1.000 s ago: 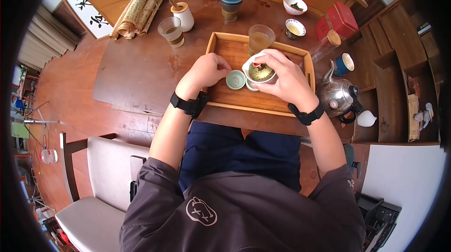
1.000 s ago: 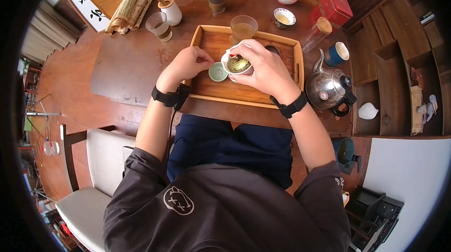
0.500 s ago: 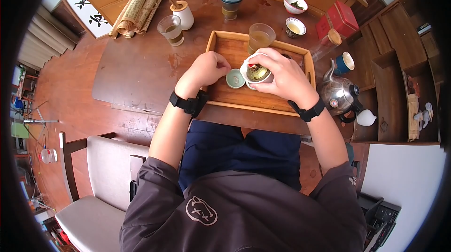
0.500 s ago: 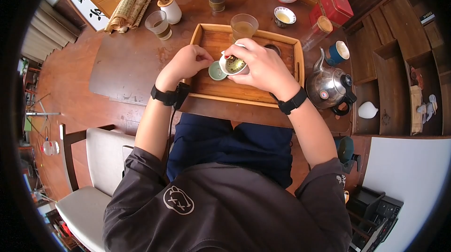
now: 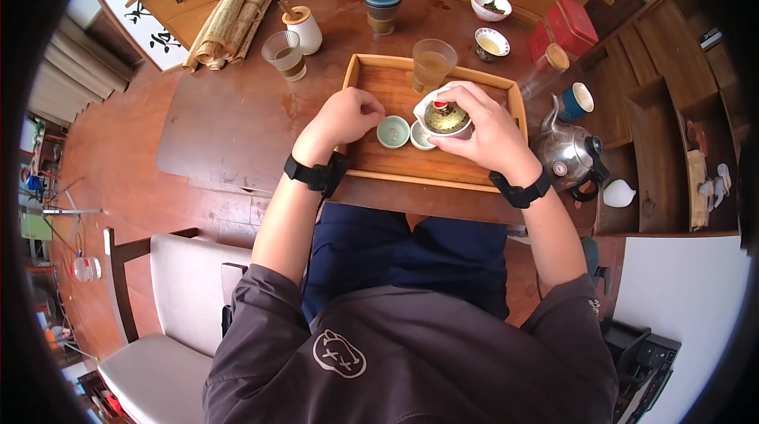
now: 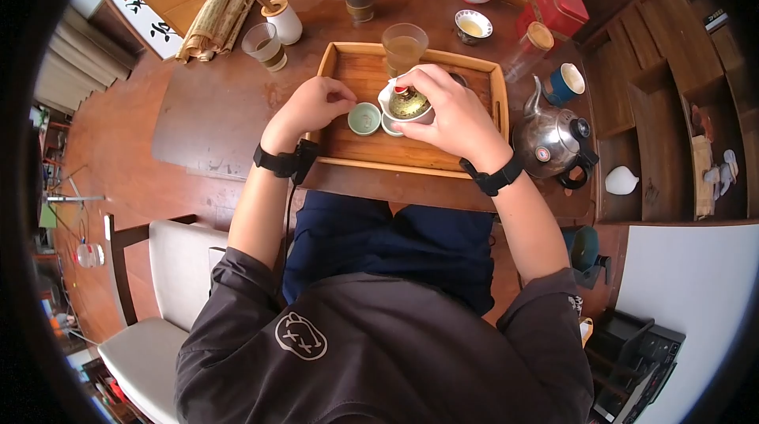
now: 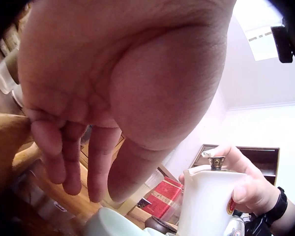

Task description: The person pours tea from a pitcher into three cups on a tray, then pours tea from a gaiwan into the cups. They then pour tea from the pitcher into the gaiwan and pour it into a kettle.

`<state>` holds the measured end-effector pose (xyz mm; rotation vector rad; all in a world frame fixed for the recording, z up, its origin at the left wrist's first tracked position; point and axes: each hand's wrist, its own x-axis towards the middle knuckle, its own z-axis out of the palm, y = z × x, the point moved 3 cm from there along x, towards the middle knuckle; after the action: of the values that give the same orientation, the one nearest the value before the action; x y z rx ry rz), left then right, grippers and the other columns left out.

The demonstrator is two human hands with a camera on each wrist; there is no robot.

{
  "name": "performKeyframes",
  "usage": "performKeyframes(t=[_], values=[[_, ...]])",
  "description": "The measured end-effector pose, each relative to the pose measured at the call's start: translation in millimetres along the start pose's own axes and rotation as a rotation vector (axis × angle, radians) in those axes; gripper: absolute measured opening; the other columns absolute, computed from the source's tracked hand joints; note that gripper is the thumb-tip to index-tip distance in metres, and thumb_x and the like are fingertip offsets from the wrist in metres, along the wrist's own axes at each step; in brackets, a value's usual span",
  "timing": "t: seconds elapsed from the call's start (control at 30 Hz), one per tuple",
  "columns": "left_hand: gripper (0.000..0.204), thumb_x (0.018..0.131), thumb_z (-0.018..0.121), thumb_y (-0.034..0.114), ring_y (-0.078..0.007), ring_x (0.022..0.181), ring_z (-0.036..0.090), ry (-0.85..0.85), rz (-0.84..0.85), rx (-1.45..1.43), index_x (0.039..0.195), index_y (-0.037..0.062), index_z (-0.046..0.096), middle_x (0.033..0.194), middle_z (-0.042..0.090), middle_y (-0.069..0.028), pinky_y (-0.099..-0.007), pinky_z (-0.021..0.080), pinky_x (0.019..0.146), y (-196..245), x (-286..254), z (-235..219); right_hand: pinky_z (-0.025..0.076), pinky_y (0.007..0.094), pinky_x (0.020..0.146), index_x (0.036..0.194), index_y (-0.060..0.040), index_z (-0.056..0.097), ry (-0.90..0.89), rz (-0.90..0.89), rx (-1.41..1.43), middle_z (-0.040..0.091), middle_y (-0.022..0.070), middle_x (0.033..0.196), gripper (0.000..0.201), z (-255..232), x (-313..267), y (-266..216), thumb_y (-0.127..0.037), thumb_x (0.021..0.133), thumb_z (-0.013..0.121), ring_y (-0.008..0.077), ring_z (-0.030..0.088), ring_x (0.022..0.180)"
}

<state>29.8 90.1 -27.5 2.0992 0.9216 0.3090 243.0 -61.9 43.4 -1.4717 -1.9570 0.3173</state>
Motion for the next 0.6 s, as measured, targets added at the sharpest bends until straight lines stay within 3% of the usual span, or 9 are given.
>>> performKeyframes(t=[0.1,0.23,0.3,0.43,0.5,0.53,0.6], values=[[0.020,0.087,0.077,0.015,-0.0279,0.086,0.076,0.021,0.000,-0.029,0.100,0.0010,0.081,0.091,0.079,-0.0156,-0.0372,0.059,0.083,-5,2,1,0.057,0.0434,0.090,0.122,-0.0150,0.063,0.002,0.014,-0.004,0.065,0.0068,0.125,0.048,-5,-5,3,-0.026,0.082,0.087,0.0358,0.068,0.112],[0.023,0.087,0.078,0.018,-0.0283,0.089,0.076,-0.009,-0.038,-0.022,0.102,0.0019,0.081,0.094,0.079,-0.0163,-0.0378,0.059,0.084,-1,4,2,0.058,0.0439,0.090,0.123,-0.0162,0.064,-0.011,0.011,-0.021,0.066,0.0072,0.126,0.049,-10,-10,7,-0.025,0.081,0.087,0.0363,0.068,0.112],[0.028,0.089,0.078,0.019,-0.0215,0.091,0.074,-0.041,-0.074,0.040,0.107,-0.0014,0.079,0.097,0.080,-0.0131,-0.0350,0.058,0.087,3,5,6,0.058,0.0444,0.089,0.123,-0.0165,0.065,-0.018,0.012,-0.031,0.066,0.0073,0.126,0.049,-11,-11,7,-0.026,0.080,0.087,0.0363,0.069,0.111],[0.032,0.086,0.081,0.022,-0.0248,0.092,0.074,-0.054,-0.007,0.010,0.111,0.0010,0.080,0.099,0.080,-0.0161,-0.0367,0.058,0.088,28,1,18,0.059,0.0456,0.088,0.122,-0.0173,0.067,-0.035,-0.002,-0.069,0.067,0.0074,0.126,0.049,-11,-12,10,-0.026,0.078,0.088,0.0360,0.069,0.110],[0.044,0.080,0.086,0.027,-0.0315,0.105,0.070,-0.089,0.206,0.183,0.119,0.0061,0.079,0.107,0.077,-0.0181,-0.0415,0.054,0.096,35,5,30,0.059,0.0456,0.088,0.121,-0.0171,0.067,-0.036,-0.008,-0.071,0.067,0.0074,0.126,0.049,-11,-11,11,-0.026,0.077,0.088,0.0359,0.069,0.109],[0.058,0.073,0.092,0.031,-0.0368,0.117,0.061,-0.065,0.165,0.239,0.125,0.0101,0.077,0.115,0.071,-0.0173,-0.0452,0.048,0.103,48,-3,31,0.059,0.0457,0.087,0.120,-0.0169,0.068,-0.037,-0.015,-0.074,0.067,0.0074,0.126,0.049,-10,-11,12,-0.026,0.077,0.088,0.0357,0.070,0.109],[0.063,0.071,0.093,0.033,-0.0372,0.119,0.058,-0.084,0.140,0.260,0.127,0.0106,0.075,0.117,0.068,-0.0164,-0.0454,0.046,0.105,52,-2,40,0.059,0.0455,0.087,0.121,-0.0166,0.068,-0.046,-0.016,-0.075,0.067,0.0076,0.125,0.049,-10,-11,13,-0.025,0.076,0.088,0.0357,0.070,0.109]])
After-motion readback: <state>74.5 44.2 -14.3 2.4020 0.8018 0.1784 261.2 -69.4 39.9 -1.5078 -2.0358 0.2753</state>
